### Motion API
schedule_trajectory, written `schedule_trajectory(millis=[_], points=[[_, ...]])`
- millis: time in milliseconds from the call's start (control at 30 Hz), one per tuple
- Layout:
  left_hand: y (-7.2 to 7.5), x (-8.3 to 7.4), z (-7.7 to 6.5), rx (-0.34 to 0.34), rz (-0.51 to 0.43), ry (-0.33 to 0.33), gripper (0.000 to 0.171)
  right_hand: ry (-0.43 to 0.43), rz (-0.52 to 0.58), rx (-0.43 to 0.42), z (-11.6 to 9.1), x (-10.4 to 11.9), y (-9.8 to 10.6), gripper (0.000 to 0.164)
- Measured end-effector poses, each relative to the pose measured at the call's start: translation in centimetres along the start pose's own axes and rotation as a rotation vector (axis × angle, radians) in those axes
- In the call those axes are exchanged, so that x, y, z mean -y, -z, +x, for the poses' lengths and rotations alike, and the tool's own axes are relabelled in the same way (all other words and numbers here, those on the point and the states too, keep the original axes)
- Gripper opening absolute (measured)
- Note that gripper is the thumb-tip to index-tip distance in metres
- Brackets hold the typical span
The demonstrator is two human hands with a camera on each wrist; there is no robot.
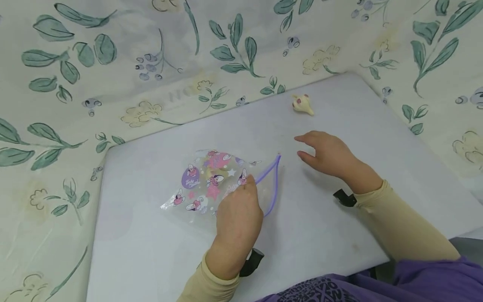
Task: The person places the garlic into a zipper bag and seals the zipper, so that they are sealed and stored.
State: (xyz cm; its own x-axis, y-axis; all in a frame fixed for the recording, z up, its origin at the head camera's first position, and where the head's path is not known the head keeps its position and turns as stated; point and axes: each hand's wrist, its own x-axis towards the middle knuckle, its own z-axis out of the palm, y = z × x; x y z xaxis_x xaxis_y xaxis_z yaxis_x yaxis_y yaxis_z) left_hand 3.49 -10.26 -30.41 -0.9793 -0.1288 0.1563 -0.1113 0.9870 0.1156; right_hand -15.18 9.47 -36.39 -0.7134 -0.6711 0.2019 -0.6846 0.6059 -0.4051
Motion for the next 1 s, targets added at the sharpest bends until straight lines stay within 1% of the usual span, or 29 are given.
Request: schedule_trajectory(millis=[133, 233, 300, 433, 533, 633, 733, 833, 1000], points=[[0.0, 0.1, -0.1, 0.009, 0.002, 0.025, 0.043, -0.119, -0.024, 0.095, 0.4, -1.4, 0.2, 0.059], [0.0, 0.1, -0.1, 0.008, 0.003, 0.025, 0.043, -0.182, -0.041, 0.137, 0.5, -2.4, 0.1, 0.067], [-0.1, 0.0, 0.0, 0.0, 0.003, 0.014, 0.042, -0.215, -0.046, 0.152, 0.3, -3.1, 0.0, 0.069], [-0.4, -0.3, 0.1, -0.027, 0.003, -0.012, 0.041, -0.259, -0.038, 0.151, 0.1, -4.5, 0.0, 0.072], [-0.5, -0.4, 0.2, -0.041, 0.005, -0.024, 0.04, -0.276, -0.032, 0.143, 0.5, -5.3, 0.3, 0.073], [-0.4, -0.3, 0.2, -0.036, 0.01, -0.019, 0.041, -0.291, -0.029, 0.133, 1.7, -5.9, 0.5, 0.075], [-0.3, -0.3, 0.2, -0.031, 0.015, -0.013, 0.041, -0.316, -0.026, 0.128, 3.5, -6.8, 0.4, 0.077], [-0.3, -0.3, 0.1, -0.029, 0.024, -0.011, 0.04, -0.345, -0.026, 0.133, 5.7, -7.7, -0.2, 0.081], [-0.3, -0.4, -0.1, -0.016, 0.036, -0.012, 0.042, -0.362, -0.038, 0.144, 9.0, -9.3, -1.3, 0.089]])
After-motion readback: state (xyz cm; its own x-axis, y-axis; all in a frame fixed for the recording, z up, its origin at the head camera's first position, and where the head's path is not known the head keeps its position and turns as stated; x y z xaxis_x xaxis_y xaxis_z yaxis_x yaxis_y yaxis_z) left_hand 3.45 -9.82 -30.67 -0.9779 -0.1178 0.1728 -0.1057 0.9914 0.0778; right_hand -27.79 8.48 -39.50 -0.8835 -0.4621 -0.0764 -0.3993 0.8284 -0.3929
